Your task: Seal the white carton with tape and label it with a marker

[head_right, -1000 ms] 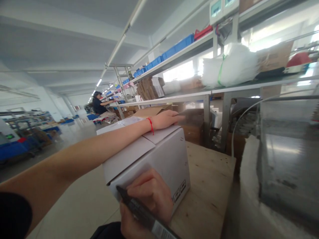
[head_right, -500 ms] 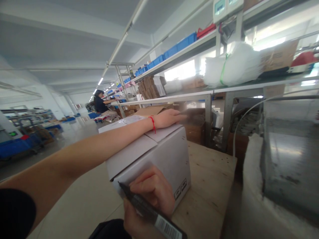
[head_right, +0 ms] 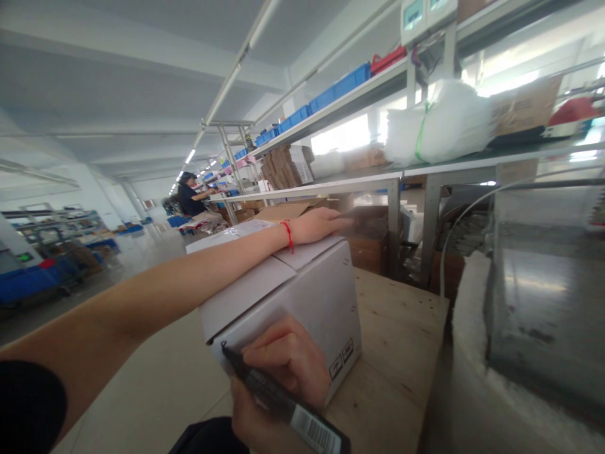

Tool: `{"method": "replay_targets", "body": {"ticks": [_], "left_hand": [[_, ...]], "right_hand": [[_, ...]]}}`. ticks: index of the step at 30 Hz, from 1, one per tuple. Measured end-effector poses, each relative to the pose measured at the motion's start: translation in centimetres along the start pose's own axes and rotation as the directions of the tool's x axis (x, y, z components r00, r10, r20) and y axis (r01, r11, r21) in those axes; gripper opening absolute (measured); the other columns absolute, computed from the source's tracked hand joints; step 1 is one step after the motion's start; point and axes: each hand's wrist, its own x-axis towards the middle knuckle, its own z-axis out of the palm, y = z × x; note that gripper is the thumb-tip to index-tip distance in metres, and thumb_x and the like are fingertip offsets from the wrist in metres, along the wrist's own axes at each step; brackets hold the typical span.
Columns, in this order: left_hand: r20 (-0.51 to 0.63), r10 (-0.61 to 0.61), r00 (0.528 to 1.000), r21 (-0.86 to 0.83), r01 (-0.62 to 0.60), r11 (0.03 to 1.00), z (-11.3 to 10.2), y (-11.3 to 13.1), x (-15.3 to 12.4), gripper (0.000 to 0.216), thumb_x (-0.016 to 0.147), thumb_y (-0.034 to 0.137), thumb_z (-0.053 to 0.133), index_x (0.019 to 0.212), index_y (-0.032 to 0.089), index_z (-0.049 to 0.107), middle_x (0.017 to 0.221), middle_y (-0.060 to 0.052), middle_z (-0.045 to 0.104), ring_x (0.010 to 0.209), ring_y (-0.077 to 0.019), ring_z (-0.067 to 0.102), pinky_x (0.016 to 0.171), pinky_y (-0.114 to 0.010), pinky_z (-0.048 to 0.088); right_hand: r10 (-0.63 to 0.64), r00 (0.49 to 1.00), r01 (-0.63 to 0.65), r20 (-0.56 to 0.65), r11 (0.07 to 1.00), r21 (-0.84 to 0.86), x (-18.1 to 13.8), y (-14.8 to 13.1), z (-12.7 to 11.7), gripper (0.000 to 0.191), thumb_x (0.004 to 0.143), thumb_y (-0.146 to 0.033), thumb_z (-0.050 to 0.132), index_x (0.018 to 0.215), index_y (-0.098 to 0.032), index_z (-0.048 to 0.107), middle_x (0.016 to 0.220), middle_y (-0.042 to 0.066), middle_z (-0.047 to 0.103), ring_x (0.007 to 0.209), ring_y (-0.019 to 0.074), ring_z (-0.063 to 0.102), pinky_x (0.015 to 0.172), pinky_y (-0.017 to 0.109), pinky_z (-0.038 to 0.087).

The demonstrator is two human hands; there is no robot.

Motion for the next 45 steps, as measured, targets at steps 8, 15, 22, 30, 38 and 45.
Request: {"method": "replay_targets", "body": {"ticks": [8,15,22,30,38,45], "left_hand": [[-0.003,-0.017,1.0,-0.004,0.017,1.0,0.0,0.2,-0.1,0.043,0.099,0.043,0.047,0.062,0.022,0.046,0.069,0.001,0.054,0.079,-0.0185,0.055,0.085,-0.03,0.042],[0.005,-0.03,1.0,0.001,0.03,1.0,0.0,0.2,0.0,0.043,0.1,0.045,0.047,0.065,0.021,0.049,0.071,0.001,0.053,0.076,-0.0175,0.054,0.08,-0.03,0.041],[0.008,-0.033,0.999,-0.012,0.033,0.999,0.0,0.3,-0.2,0.042,0.1,0.043,0.046,0.063,0.022,0.045,0.069,0.002,0.05,0.075,-0.0172,0.051,0.08,-0.03,0.041],[0.022,-0.024,0.999,-0.002,0.024,1.0,0.1,0.1,0.1,0.041,0.099,0.045,0.045,0.066,0.021,0.049,0.07,0.001,0.051,0.077,-0.0181,0.052,0.083,-0.031,0.042],[0.014,-0.017,1.0,-0.017,0.018,1.0,0.1,0.0,0.0,0.043,0.099,0.048,0.045,0.066,0.021,0.047,0.069,0.002,0.049,0.077,-0.0177,0.051,0.083,-0.031,0.041],[0.014,-0.025,1.0,-0.014,0.026,1.0,0.1,0.1,0.0,0.043,0.099,0.047,0.045,0.065,0.021,0.046,0.068,0.001,0.05,0.078,-0.0184,0.052,0.084,-0.031,0.041]], "right_hand": [[0.037,0.996,-0.036,-0.081,0.999,0.019,-0.2,0.0,0.4,0.021,0.077,-0.004,0.066,0.087,-0.023,0.064,0.076,0.0,0.061,0.061,0.0134,0.06,0.049,0.021,0.049],[0.03,1.0,-0.03,0.01,0.999,0.012,-0.4,0.3,-0.2,0.022,0.079,-0.004,0.063,0.09,-0.023,0.062,0.078,-0.001,0.06,0.062,0.0133,0.059,0.049,0.022,0.048],[0.051,0.998,-0.049,-0.029,0.998,0.047,-0.6,0.4,0.1,0.018,0.082,-0.007,0.064,0.089,-0.024,0.06,0.077,-0.001,0.057,0.06,0.0125,0.057,0.047,0.022,0.044],[0.076,0.997,-0.073,-0.033,0.994,0.079,-0.5,0.3,0.1,0.022,0.079,-0.005,0.065,0.09,-0.024,0.064,0.08,-0.002,0.06,0.064,0.0116,0.059,0.051,0.02,0.047],[0.137,0.988,-0.123,-0.072,0.978,0.17,-0.9,1.2,-0.3,0.017,0.083,-0.009,0.064,0.09,-0.024,0.062,0.08,-0.002,0.058,0.063,0.0118,0.056,0.049,0.021,0.043],[0.06,0.998,-0.06,0.002,0.995,0.078,-0.5,1.3,-0.9,0.023,0.081,-0.005,0.067,0.093,-0.024,0.066,0.083,-0.002,0.063,0.071,0.012,0.06,0.057,0.019,0.051]]}}
